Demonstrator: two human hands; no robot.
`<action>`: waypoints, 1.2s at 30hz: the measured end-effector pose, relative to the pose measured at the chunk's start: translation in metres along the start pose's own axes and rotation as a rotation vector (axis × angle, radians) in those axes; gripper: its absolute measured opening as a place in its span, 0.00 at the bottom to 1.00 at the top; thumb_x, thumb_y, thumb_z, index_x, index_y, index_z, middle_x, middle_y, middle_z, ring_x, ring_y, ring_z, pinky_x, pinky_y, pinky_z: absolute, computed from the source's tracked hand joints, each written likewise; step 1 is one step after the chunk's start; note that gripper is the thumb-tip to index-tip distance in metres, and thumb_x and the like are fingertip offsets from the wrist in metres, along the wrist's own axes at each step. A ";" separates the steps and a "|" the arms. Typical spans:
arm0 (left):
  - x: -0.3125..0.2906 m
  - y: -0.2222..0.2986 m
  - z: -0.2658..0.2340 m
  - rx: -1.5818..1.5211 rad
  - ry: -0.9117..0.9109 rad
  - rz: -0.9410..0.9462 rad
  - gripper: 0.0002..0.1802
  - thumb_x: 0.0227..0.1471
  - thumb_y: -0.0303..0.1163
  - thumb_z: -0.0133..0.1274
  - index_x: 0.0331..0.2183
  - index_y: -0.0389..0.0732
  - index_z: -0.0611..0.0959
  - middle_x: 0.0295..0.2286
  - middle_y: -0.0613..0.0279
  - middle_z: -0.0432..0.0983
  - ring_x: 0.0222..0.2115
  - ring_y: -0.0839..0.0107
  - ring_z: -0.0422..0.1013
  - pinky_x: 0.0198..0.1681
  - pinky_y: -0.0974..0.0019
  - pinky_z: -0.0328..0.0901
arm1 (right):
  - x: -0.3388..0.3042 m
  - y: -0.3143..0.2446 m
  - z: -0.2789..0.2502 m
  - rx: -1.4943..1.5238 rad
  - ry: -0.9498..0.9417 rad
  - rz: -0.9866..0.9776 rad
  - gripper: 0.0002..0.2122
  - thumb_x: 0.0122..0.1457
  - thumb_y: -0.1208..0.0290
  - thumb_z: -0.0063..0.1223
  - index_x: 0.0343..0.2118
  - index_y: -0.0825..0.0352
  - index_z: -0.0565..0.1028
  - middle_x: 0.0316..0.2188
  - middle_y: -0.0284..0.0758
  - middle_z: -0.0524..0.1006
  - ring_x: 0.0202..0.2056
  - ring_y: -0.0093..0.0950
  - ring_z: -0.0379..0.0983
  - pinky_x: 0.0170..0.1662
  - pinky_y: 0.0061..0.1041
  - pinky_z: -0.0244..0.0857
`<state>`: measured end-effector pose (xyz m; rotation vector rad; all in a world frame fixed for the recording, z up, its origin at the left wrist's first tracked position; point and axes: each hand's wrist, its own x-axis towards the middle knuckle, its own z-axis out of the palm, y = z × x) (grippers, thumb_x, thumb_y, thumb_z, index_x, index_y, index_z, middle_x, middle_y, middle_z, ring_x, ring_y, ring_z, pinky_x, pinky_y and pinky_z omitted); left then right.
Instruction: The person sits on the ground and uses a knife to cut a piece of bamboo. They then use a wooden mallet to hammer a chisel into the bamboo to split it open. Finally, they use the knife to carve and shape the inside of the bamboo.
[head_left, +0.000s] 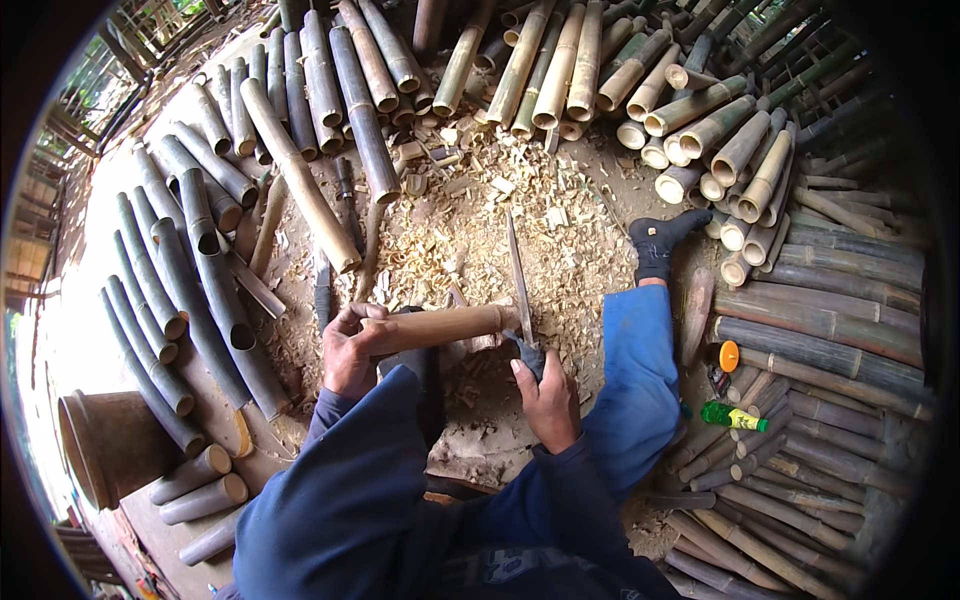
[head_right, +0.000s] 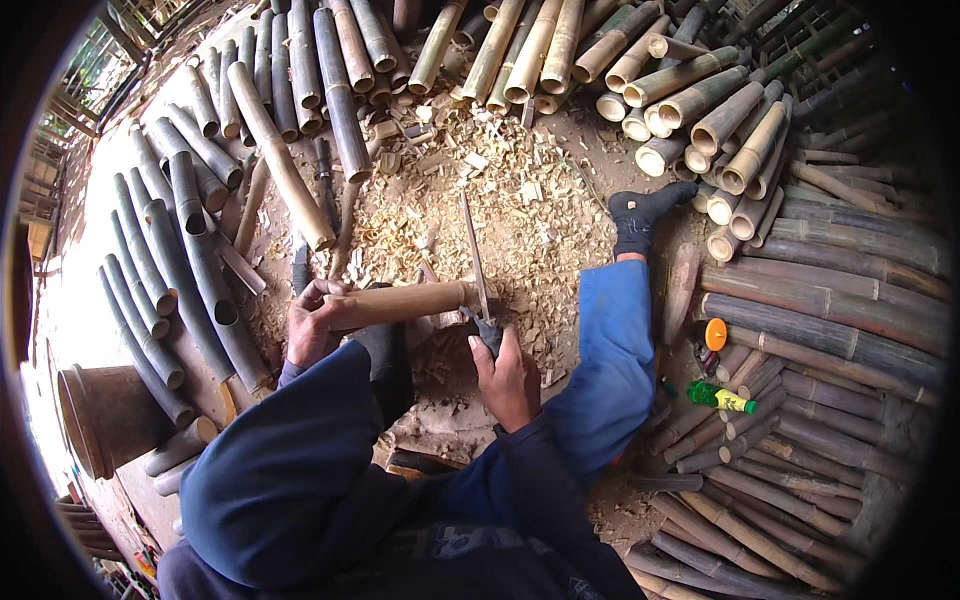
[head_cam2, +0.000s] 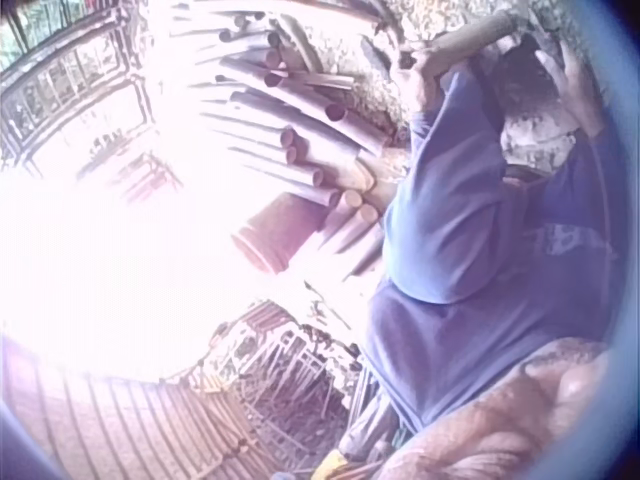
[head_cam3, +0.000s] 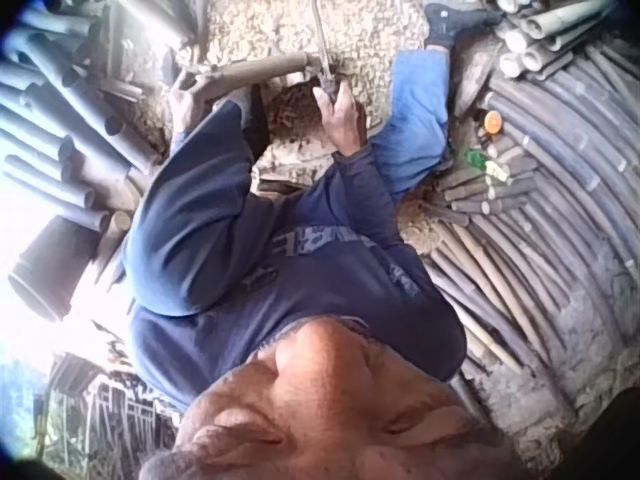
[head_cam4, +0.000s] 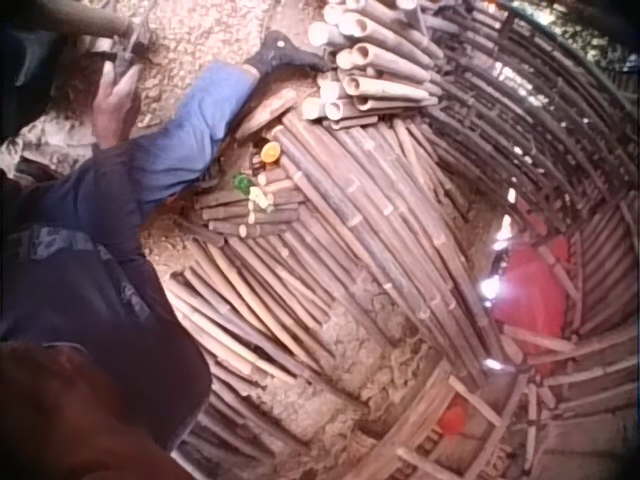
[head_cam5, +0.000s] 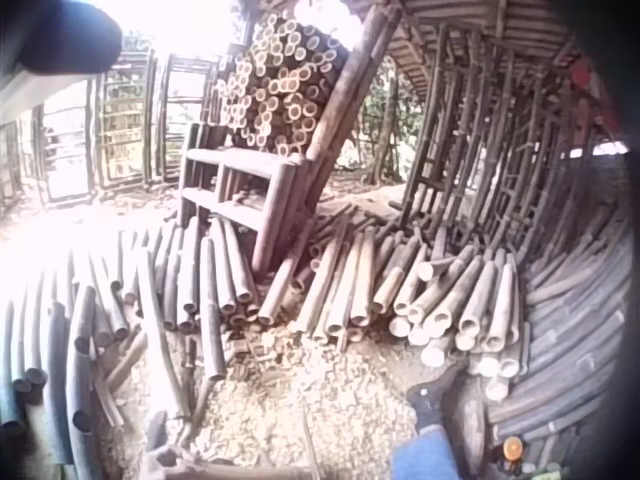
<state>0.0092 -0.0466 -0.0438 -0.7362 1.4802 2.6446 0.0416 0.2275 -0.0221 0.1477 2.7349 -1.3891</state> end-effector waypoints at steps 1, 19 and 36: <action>0.001 0.003 0.003 0.063 -0.087 0.045 0.13 0.38 0.16 0.63 0.29 0.37 0.78 0.34 0.60 0.75 0.34 0.68 0.74 0.45 0.62 0.71 | 0.002 -0.009 -0.007 -0.020 0.008 -0.019 0.17 0.63 0.58 0.53 0.38 0.71 0.70 0.25 0.50 0.75 0.30 0.52 0.72 0.33 0.42 0.64; 0.010 -0.002 0.023 0.109 0.010 0.158 0.20 0.43 0.19 0.65 0.39 0.37 0.76 0.34 0.58 0.78 0.32 0.67 0.77 0.37 0.65 0.75 | -0.004 -0.029 -0.016 0.100 0.147 -0.200 0.15 0.63 0.64 0.55 0.46 0.69 0.69 0.28 0.48 0.78 0.31 0.48 0.78 0.31 0.39 0.69; 0.003 -0.004 0.036 0.340 -0.046 0.286 0.18 0.43 0.21 0.66 0.37 0.36 0.77 0.33 0.60 0.78 0.34 0.72 0.75 0.40 0.70 0.72 | 0.017 0.045 0.031 -0.359 -0.190 0.304 0.21 0.63 0.52 0.47 0.42 0.70 0.68 0.31 0.53 0.77 0.36 0.57 0.74 0.36 0.48 0.67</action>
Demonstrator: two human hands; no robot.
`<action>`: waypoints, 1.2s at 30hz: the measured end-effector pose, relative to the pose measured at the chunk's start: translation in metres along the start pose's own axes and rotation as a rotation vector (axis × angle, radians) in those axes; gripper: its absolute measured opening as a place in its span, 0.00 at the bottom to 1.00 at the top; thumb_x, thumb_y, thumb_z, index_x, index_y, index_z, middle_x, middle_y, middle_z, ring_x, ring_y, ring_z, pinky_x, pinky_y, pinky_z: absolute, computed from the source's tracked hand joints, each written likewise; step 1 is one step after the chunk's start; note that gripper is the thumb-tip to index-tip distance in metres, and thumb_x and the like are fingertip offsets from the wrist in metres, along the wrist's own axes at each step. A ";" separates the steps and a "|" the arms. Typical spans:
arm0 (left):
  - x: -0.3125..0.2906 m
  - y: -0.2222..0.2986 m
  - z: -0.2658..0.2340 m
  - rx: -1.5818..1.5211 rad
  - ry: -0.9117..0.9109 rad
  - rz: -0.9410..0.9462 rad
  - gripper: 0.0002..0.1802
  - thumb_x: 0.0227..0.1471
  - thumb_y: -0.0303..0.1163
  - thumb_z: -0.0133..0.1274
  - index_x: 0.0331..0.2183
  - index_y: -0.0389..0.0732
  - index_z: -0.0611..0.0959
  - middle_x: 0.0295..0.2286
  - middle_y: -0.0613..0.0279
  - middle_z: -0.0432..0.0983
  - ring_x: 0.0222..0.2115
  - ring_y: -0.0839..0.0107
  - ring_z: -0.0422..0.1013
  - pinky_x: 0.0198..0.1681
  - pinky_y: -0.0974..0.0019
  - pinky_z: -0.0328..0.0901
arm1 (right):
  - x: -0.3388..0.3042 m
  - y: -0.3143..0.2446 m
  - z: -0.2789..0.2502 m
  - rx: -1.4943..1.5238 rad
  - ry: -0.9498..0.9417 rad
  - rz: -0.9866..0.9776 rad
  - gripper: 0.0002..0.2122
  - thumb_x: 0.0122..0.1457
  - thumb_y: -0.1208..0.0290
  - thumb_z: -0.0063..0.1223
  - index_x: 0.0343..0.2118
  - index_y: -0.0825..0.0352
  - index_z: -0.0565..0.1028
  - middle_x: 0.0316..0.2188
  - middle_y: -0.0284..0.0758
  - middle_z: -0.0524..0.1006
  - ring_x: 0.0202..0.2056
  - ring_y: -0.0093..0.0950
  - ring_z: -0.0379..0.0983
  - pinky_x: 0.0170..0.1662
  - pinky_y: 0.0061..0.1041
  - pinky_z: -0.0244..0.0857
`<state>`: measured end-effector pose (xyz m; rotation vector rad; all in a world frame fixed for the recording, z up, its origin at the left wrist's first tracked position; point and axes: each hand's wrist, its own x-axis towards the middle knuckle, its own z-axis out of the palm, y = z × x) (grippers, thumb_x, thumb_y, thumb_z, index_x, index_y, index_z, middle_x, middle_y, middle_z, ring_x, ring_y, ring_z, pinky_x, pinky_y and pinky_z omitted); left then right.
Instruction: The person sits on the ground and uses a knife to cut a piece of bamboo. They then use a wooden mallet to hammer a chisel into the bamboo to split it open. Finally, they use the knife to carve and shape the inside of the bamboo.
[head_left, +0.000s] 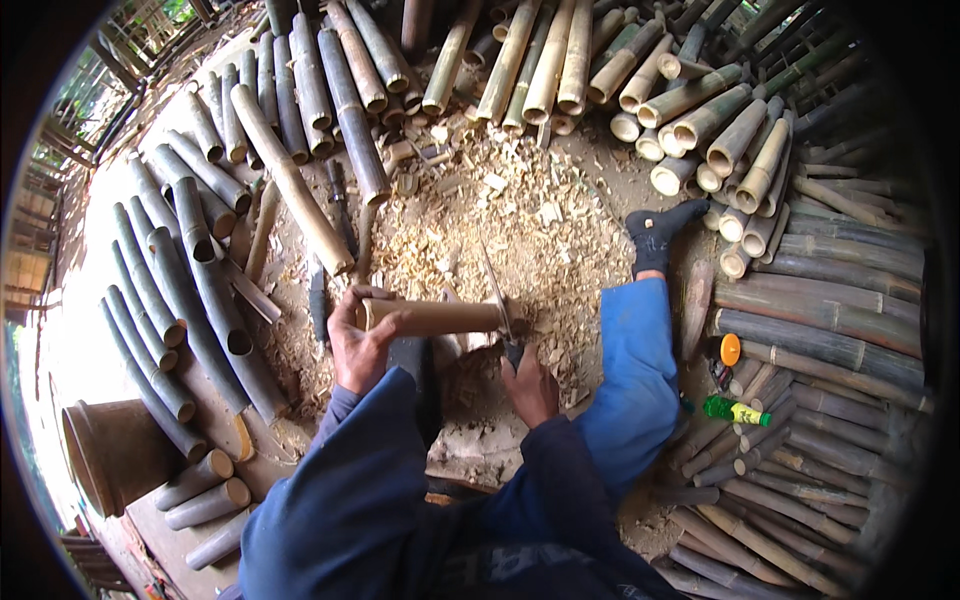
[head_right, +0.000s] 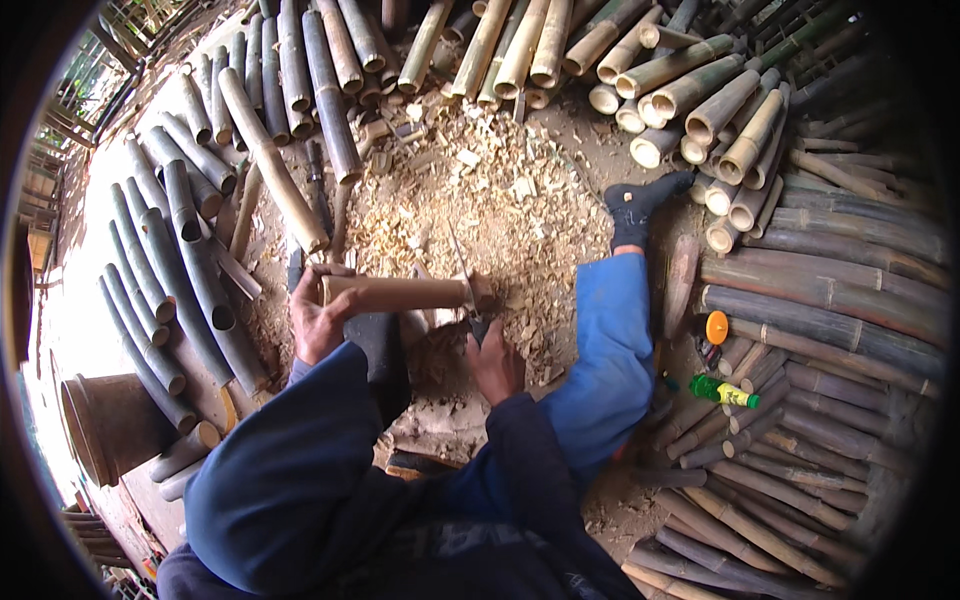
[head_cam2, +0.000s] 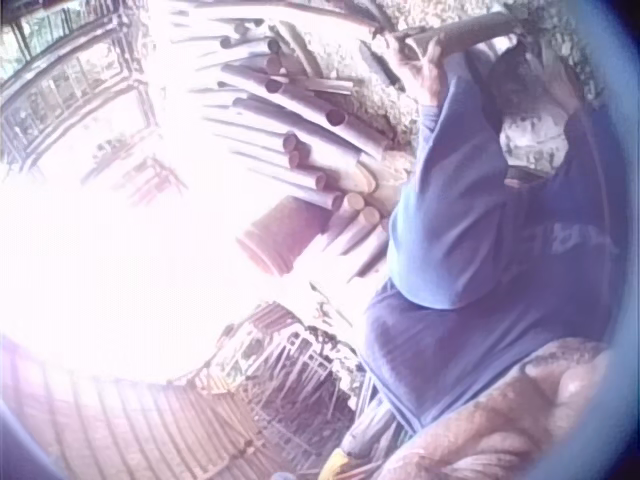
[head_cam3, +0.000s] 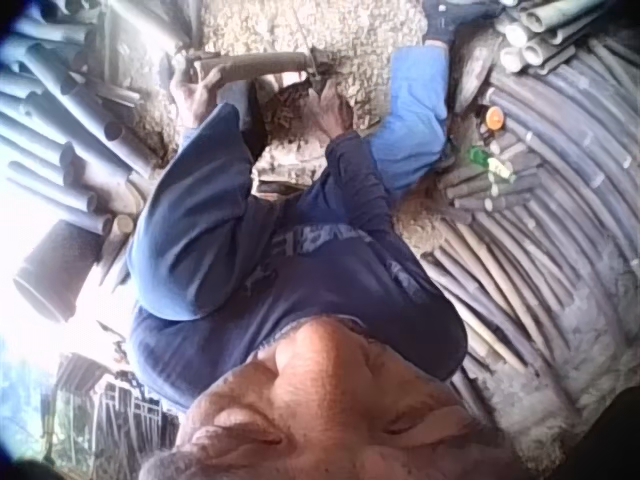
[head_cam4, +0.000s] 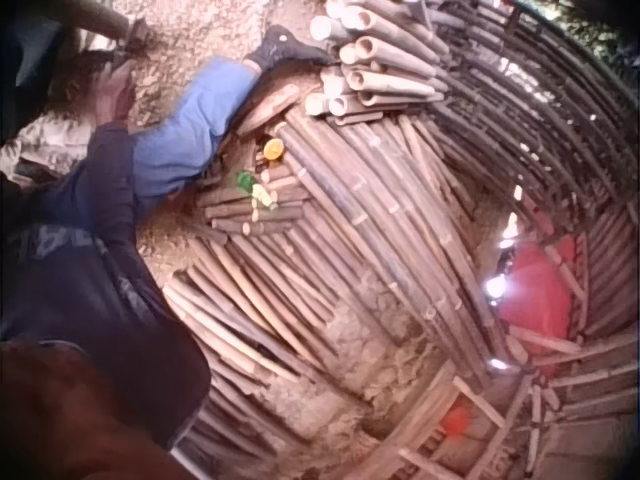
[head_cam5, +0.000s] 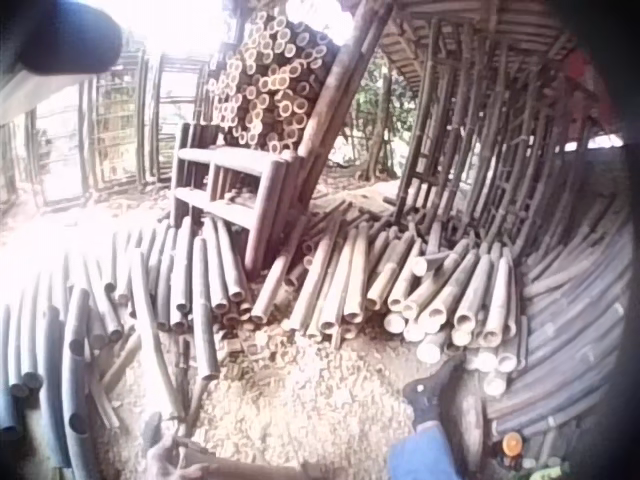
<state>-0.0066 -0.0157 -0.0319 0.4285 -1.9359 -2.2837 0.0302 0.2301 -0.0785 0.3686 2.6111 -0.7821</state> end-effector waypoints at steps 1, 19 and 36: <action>0.000 -0.001 0.000 0.032 -0.010 0.035 0.17 0.43 0.20 0.66 0.36 0.36 0.77 0.33 0.60 0.78 0.35 0.72 0.75 0.40 0.70 0.72 | 0.002 0.000 -0.002 0.046 0.071 -0.082 0.20 0.63 0.53 0.48 0.42 0.71 0.68 0.31 0.53 0.77 0.36 0.56 0.74 0.36 0.47 0.67; 0.006 0.009 -0.026 0.118 -0.262 0.075 0.18 0.36 0.17 0.66 0.32 0.39 0.78 0.37 0.61 0.75 0.40 0.72 0.72 0.47 0.67 0.68 | -0.037 -0.048 -0.054 0.432 0.236 -0.429 0.19 0.62 0.58 0.54 0.43 0.72 0.70 0.29 0.52 0.78 0.32 0.54 0.76 0.34 0.43 0.68; 0.000 -0.011 -0.012 -0.070 -0.025 -0.012 0.17 0.39 0.20 0.65 0.34 0.36 0.78 0.34 0.61 0.77 0.37 0.72 0.74 0.44 0.67 0.70 | -0.036 -0.029 -0.048 0.291 0.196 -0.336 0.17 0.62 0.60 0.54 0.39 0.73 0.69 0.28 0.51 0.76 0.30 0.51 0.75 0.34 0.41 0.66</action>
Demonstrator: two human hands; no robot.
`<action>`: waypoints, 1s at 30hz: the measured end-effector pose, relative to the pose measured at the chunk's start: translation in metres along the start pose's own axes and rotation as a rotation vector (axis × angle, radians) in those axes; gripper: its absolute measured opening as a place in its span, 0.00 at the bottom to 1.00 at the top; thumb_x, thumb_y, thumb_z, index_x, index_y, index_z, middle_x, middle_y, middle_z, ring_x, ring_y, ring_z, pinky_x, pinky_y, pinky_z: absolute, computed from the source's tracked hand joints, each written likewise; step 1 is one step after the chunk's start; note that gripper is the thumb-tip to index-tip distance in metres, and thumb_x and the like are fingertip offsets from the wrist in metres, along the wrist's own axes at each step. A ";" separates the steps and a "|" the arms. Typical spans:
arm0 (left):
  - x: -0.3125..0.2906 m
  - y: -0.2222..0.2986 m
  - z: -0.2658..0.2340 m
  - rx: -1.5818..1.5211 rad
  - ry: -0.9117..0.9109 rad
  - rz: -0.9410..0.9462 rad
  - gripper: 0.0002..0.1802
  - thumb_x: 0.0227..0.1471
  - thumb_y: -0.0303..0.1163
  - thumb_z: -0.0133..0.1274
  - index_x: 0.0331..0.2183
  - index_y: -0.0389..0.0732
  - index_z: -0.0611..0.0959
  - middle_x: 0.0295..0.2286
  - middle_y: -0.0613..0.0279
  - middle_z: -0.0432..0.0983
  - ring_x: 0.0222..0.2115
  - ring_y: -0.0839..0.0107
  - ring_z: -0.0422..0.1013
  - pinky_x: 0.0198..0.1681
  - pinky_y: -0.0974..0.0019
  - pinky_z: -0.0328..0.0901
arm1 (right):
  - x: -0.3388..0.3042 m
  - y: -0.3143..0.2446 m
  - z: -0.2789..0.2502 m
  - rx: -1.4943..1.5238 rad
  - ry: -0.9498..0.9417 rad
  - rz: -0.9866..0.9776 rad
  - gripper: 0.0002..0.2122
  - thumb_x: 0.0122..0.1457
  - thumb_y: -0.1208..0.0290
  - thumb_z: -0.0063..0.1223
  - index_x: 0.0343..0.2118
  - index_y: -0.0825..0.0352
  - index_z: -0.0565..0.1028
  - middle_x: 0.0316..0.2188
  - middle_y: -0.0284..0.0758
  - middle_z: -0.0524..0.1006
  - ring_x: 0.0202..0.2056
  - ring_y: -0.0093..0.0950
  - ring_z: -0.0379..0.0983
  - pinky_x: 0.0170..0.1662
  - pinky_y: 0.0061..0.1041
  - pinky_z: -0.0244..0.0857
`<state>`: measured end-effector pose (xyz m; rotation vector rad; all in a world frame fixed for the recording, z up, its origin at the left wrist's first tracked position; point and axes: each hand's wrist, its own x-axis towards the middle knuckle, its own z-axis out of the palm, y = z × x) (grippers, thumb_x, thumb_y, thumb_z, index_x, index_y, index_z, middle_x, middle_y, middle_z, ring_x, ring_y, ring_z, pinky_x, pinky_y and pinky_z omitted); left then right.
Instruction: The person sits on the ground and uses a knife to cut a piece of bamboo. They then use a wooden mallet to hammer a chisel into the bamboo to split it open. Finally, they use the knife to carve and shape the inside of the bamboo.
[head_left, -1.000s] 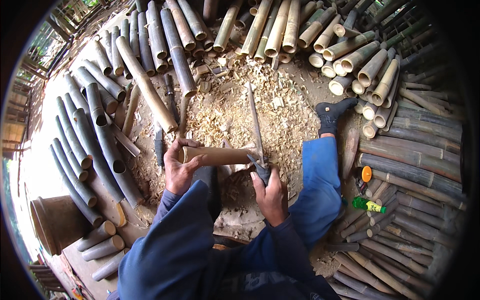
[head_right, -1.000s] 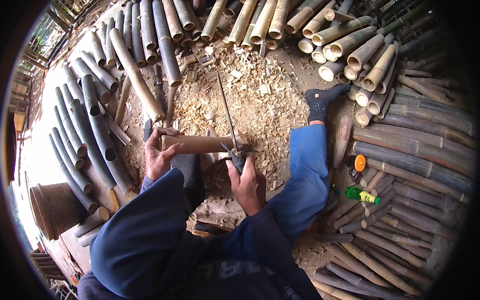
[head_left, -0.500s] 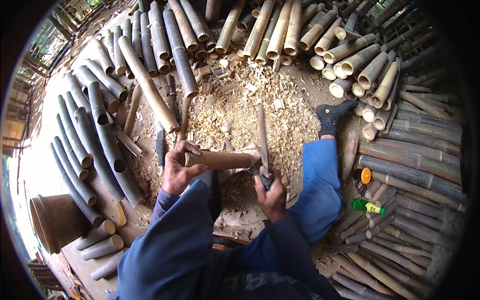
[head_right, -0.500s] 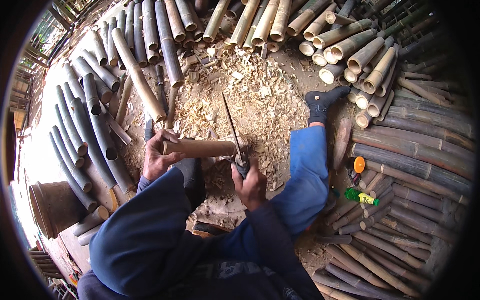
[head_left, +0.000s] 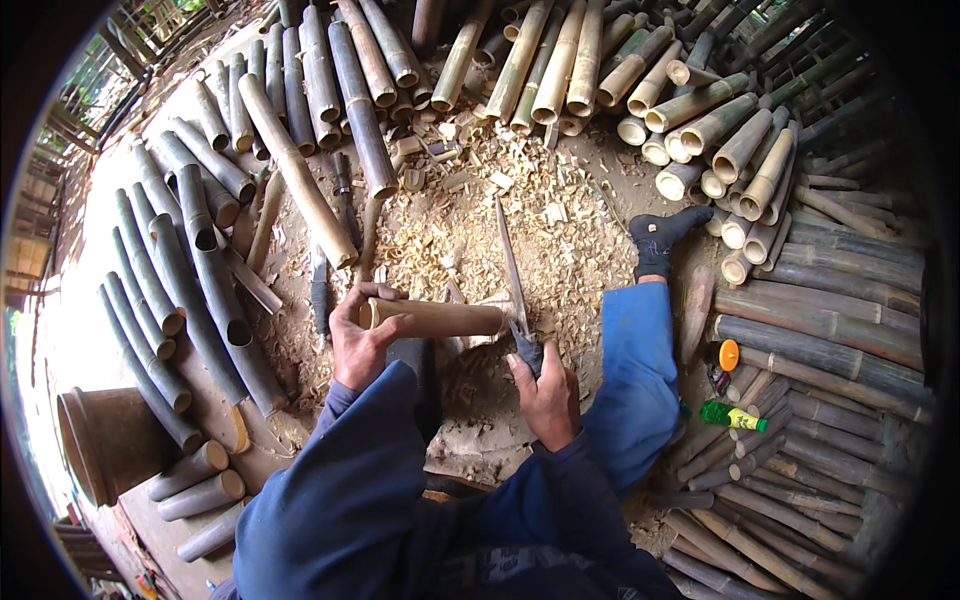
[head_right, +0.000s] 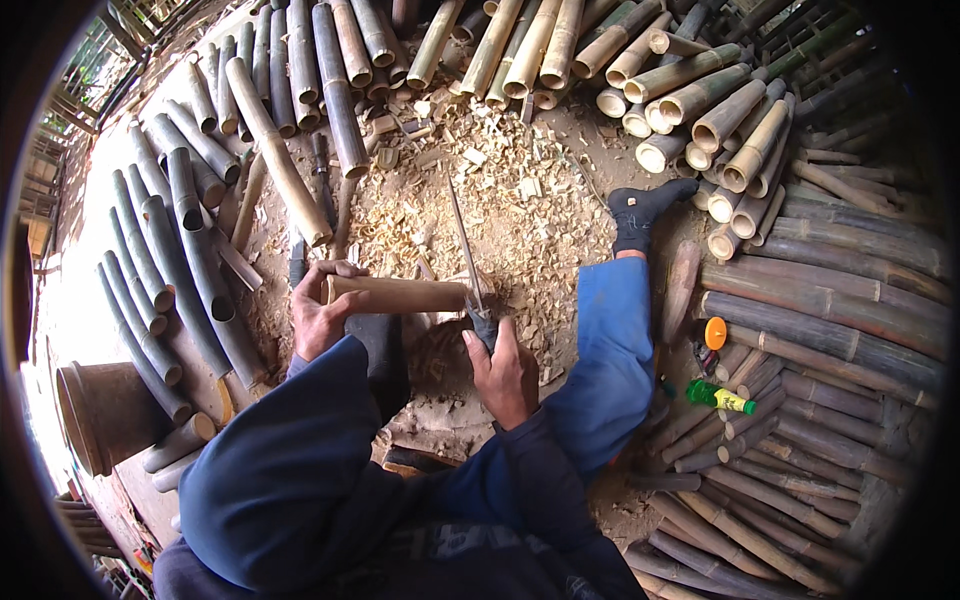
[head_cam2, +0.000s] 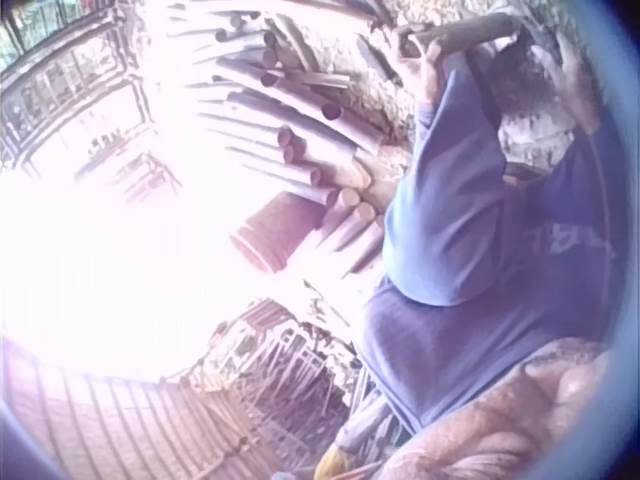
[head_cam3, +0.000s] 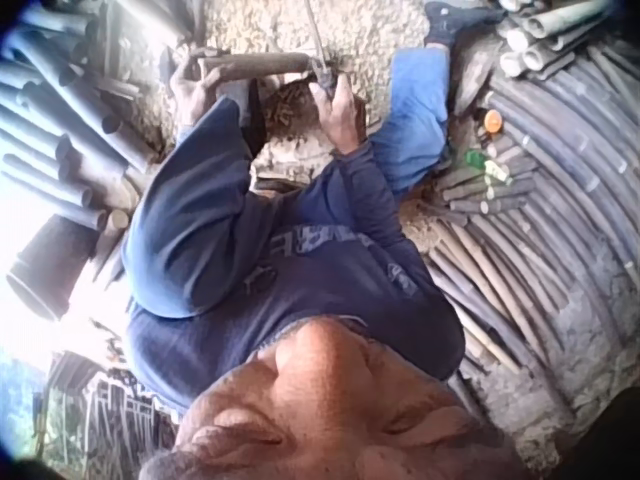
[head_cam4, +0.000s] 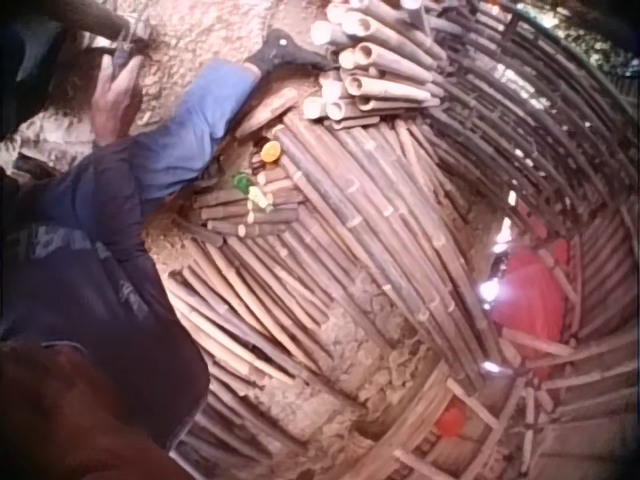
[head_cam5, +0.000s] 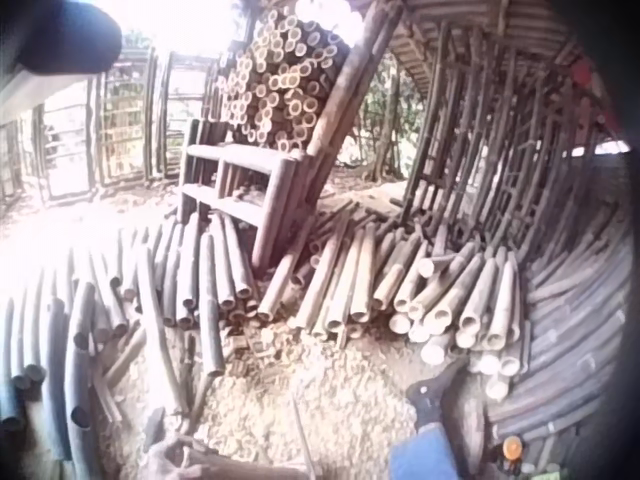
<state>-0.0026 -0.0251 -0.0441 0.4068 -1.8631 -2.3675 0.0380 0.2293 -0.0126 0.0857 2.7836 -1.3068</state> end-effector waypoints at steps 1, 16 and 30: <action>0.001 0.002 0.000 0.023 -0.019 0.022 0.17 0.38 0.20 0.65 0.34 0.36 0.78 0.34 0.62 0.77 0.37 0.73 0.74 0.45 0.68 0.69 | 0.002 -0.016 -0.006 0.035 0.028 -0.051 0.17 0.62 0.60 0.54 0.40 0.72 0.69 0.28 0.51 0.76 0.30 0.51 0.75 0.33 0.41 0.67; 0.004 0.008 -0.002 0.096 -0.111 0.102 0.16 0.38 0.22 0.65 0.32 0.37 0.77 0.33 0.63 0.75 0.37 0.74 0.71 0.42 0.68 0.68 | 0.003 -0.018 0.007 0.106 0.098 -0.169 0.17 0.64 0.56 0.51 0.42 0.68 0.68 0.28 0.49 0.78 0.31 0.51 0.77 0.32 0.43 0.68; 0.009 0.029 0.003 0.183 -0.261 0.023 0.15 0.29 0.19 0.63 0.27 0.38 0.78 0.32 0.63 0.75 0.38 0.72 0.71 0.46 0.67 0.66 | 0.002 0.018 0.019 0.047 0.076 0.005 0.15 0.61 0.60 0.56 0.39 0.67 0.69 0.25 0.47 0.77 0.29 0.47 0.77 0.32 0.38 0.68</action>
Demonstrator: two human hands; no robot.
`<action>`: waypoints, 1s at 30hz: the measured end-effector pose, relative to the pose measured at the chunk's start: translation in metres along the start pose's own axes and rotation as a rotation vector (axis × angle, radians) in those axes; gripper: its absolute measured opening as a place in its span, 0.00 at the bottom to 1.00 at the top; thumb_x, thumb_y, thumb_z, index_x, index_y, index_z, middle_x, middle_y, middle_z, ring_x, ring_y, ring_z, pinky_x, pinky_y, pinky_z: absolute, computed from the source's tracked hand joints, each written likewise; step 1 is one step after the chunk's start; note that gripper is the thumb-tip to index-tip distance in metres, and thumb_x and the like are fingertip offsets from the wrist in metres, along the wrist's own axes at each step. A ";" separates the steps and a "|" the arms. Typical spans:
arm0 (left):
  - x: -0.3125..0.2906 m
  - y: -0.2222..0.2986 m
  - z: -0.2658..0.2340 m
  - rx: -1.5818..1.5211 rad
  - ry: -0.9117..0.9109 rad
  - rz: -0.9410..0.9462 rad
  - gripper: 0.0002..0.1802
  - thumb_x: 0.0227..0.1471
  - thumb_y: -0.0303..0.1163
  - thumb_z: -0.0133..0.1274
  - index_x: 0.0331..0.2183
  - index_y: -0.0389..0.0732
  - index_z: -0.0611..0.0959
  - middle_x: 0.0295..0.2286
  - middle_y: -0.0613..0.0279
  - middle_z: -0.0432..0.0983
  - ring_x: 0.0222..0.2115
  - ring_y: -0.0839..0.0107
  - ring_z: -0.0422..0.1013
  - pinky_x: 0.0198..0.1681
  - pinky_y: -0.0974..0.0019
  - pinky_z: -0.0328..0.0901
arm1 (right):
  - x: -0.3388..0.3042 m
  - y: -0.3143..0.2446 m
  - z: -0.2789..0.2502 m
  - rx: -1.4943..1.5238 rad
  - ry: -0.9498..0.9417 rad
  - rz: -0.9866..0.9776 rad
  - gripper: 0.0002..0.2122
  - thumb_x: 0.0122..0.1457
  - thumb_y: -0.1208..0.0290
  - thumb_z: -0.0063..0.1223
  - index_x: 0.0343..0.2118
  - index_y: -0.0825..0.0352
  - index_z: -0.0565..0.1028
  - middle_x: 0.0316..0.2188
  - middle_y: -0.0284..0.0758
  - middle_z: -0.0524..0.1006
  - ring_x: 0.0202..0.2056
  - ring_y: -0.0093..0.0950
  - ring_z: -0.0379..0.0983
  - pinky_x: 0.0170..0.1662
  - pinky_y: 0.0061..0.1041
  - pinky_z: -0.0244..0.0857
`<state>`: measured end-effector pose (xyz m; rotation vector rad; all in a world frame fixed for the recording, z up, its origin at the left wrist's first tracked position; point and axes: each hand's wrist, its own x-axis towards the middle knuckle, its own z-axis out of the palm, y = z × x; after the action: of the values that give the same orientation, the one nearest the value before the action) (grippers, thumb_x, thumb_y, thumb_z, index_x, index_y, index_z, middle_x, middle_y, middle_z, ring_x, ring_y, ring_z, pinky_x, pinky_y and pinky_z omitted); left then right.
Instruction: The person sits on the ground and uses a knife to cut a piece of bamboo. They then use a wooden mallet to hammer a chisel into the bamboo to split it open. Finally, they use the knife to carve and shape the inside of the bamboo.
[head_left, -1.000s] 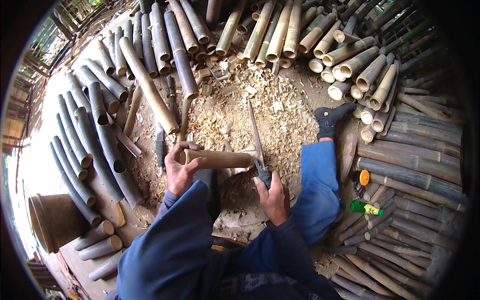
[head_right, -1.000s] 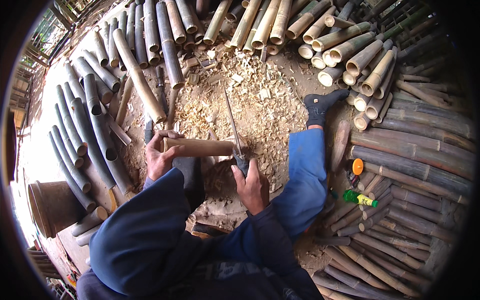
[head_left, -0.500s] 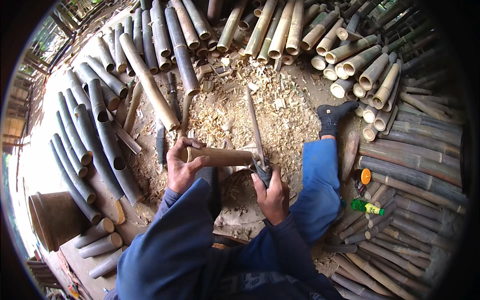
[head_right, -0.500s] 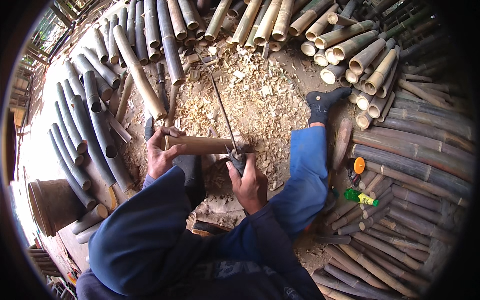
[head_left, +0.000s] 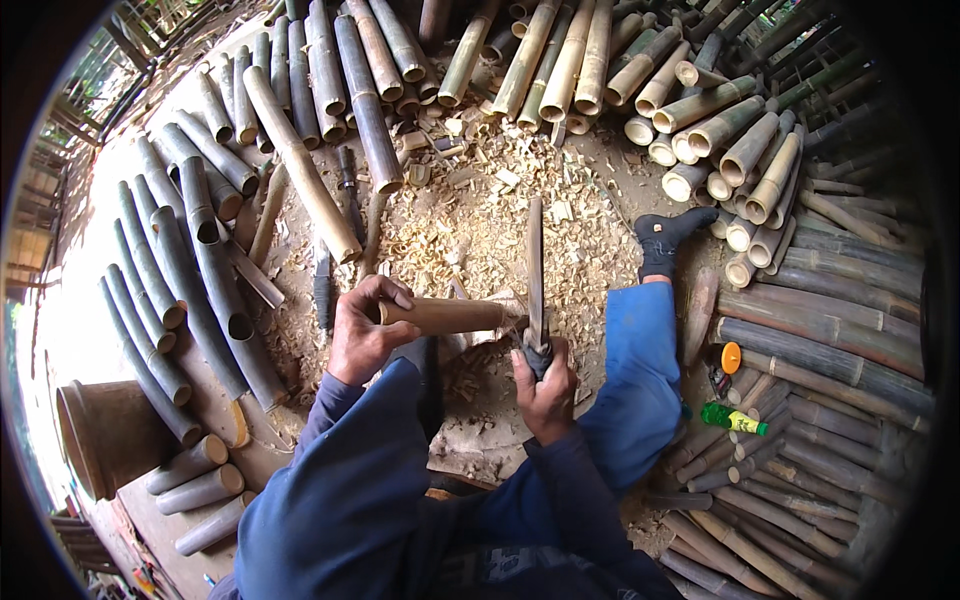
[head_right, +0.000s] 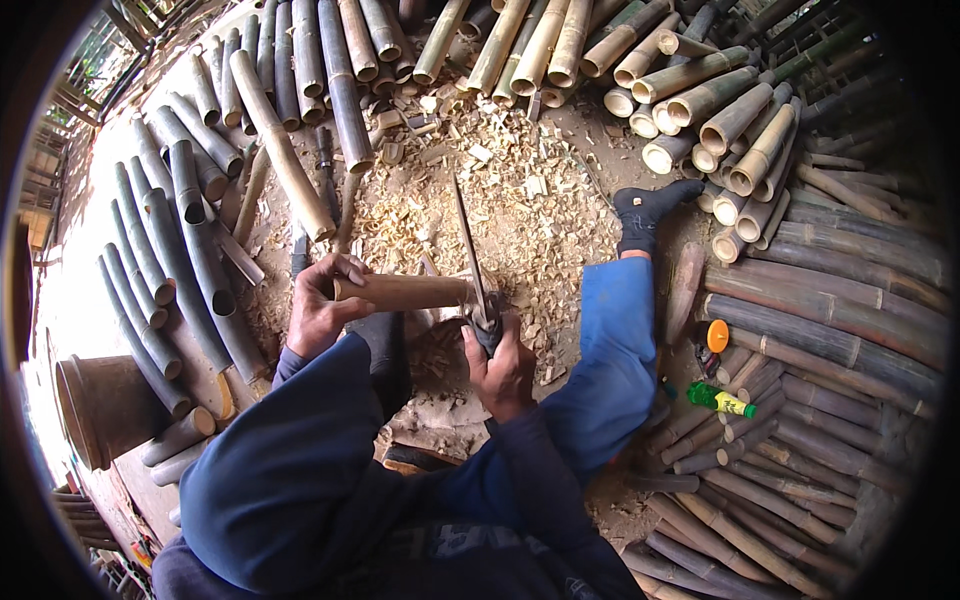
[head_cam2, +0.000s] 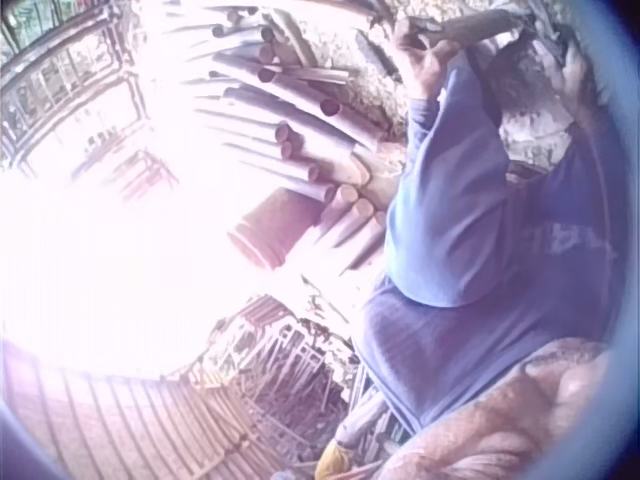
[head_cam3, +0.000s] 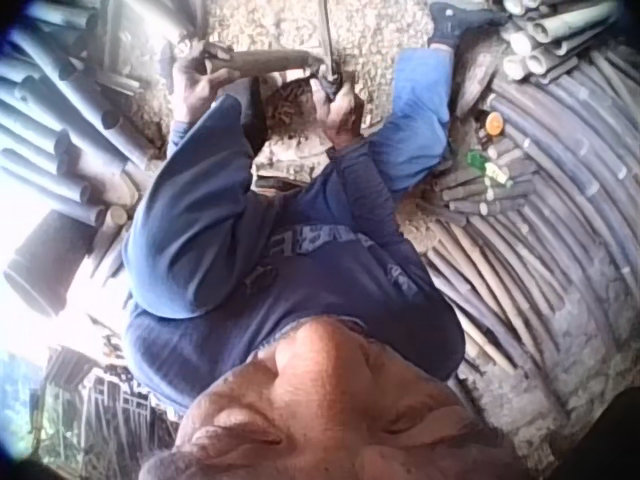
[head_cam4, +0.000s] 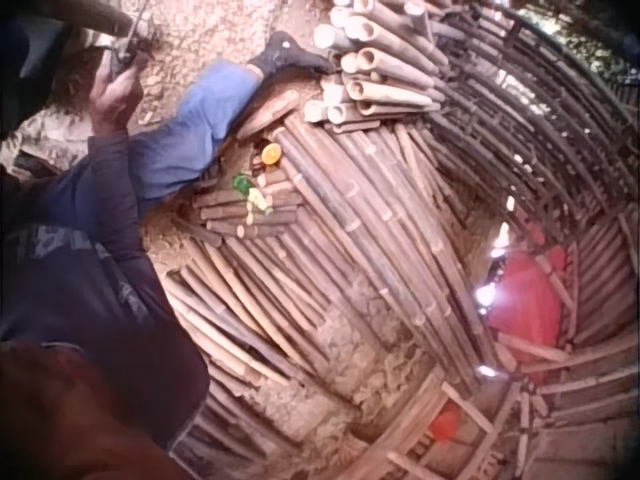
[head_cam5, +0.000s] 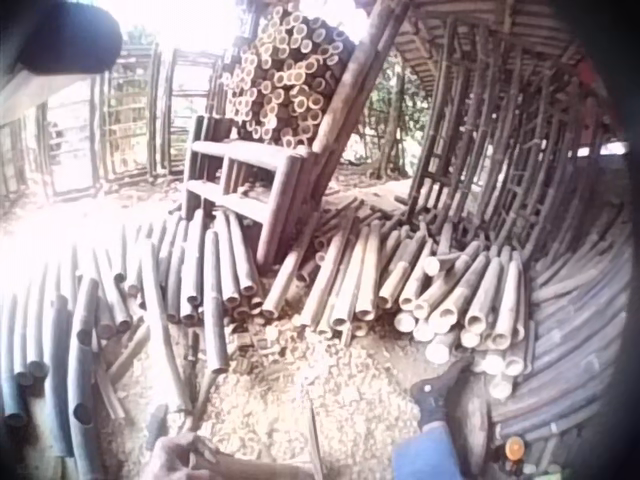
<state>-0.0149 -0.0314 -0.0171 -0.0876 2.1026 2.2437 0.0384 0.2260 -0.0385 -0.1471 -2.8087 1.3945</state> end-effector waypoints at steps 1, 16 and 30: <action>0.001 0.002 0.000 0.014 0.001 0.000 0.15 0.29 0.19 0.63 0.26 0.38 0.78 0.32 0.63 0.75 0.38 0.72 0.71 0.46 0.67 0.66 | 0.001 0.010 0.006 0.018 0.010 0.024 0.15 0.61 0.60 0.56 0.39 0.67 0.69 0.25 0.47 0.77 0.29 0.48 0.76 0.33 0.38 0.68; -0.002 0.003 -0.003 0.012 0.019 -0.066 0.16 0.29 0.17 0.62 0.27 0.39 0.78 0.33 0.64 0.74 0.35 0.72 0.71 0.41 0.69 0.67 | 0.012 0.036 0.033 -0.350 -0.154 0.149 0.20 0.62 0.53 0.50 0.38 0.70 0.69 0.25 0.51 0.77 0.30 0.54 0.75 0.33 0.46 0.67; 0.002 -0.001 -0.006 0.227 0.035 0.036 0.15 0.26 0.22 0.62 0.24 0.40 0.78 0.29 0.64 0.72 0.34 0.69 0.69 0.42 0.66 0.64 | 0.023 0.052 0.037 -0.196 -0.177 0.098 0.23 0.64 0.51 0.49 0.44 0.72 0.68 0.29 0.52 0.78 0.34 0.54 0.76 0.37 0.47 0.67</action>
<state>-0.0172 -0.0370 -0.0182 -0.0773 2.3780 2.0187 0.0179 0.2303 -0.1029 -0.1715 -3.1227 1.2012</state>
